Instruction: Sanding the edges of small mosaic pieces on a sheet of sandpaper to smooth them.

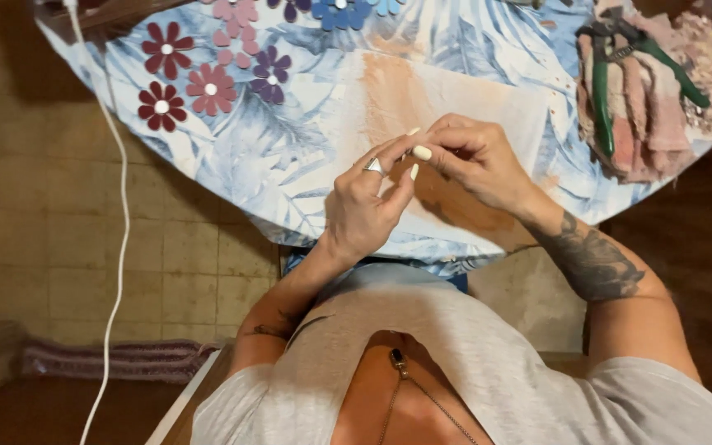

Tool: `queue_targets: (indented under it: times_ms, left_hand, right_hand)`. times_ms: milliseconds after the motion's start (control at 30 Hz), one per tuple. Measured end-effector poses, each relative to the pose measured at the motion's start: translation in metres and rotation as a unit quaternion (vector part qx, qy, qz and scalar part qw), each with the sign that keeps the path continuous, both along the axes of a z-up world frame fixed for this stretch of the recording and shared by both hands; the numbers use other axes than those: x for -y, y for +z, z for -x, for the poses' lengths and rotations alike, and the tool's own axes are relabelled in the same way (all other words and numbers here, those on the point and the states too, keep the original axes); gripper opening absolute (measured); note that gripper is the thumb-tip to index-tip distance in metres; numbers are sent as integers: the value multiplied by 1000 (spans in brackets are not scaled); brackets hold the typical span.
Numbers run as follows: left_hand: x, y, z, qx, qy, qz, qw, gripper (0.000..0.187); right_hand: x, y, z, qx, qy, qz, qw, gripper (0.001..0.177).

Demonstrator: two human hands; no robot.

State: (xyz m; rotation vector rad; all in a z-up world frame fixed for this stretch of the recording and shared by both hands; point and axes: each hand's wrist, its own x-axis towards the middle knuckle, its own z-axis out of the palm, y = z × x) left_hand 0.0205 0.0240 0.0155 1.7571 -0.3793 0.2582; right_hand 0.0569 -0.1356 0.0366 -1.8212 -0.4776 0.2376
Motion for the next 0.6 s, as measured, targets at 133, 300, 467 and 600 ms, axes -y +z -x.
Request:
queue_targets:
  times_ms: [133, 300, 467, 600]
  left_hand:
    - [-7, 1, -1, -39, 14, 66, 997, 34]
    - [-22, 3, -4, -74, 10, 132, 988, 45]
    - [-41, -12, -1, -35, 128, -73, 988, 40]
    - [-48, -28, -5, 85, 173, -121, 974, 33]
  right_hand:
    - [-11, -1, -16, -3, 14, 2, 1000, 6]
    - [-40, 13, -47, 25, 53, 6, 998, 9]
    - [-67, -1, -94, 32, 128, 51, 990, 15]
    - [-93, -25, -124, 164, 133, 111, 971, 14]
